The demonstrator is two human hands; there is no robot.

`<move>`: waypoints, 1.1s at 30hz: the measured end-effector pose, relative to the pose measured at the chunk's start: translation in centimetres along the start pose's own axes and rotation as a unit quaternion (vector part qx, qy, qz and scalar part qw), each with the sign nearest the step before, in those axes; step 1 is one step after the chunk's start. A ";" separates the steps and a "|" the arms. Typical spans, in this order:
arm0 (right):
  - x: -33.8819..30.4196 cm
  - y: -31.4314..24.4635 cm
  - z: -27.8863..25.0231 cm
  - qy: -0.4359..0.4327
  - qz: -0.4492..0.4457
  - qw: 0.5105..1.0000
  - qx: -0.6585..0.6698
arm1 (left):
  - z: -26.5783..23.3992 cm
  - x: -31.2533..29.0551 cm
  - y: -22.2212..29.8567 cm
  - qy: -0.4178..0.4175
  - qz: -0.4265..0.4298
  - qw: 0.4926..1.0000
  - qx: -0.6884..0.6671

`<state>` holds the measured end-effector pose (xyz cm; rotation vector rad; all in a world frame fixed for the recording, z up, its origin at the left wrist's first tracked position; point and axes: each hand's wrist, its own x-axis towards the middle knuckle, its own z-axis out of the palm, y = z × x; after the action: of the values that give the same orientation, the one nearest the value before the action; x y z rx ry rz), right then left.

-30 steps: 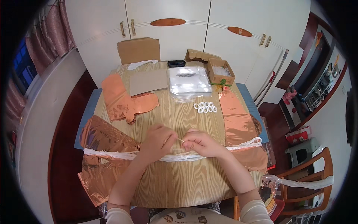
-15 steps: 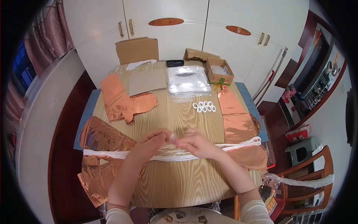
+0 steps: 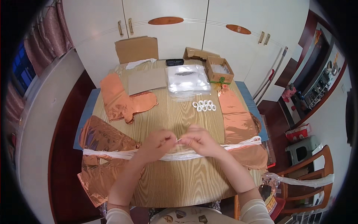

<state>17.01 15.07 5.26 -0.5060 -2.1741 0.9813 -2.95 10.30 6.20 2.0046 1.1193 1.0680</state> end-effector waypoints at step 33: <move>-0.5 0.7 0.9 -0.060 -0.078 0.984 -0.149 | 0.9 -0.5 0.0 0.031 -0.122 0.955 -0.268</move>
<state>16.75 14.76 4.00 -0.4142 -2.4441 0.6203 -2.35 9.73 5.61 1.3801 0.9480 1.1581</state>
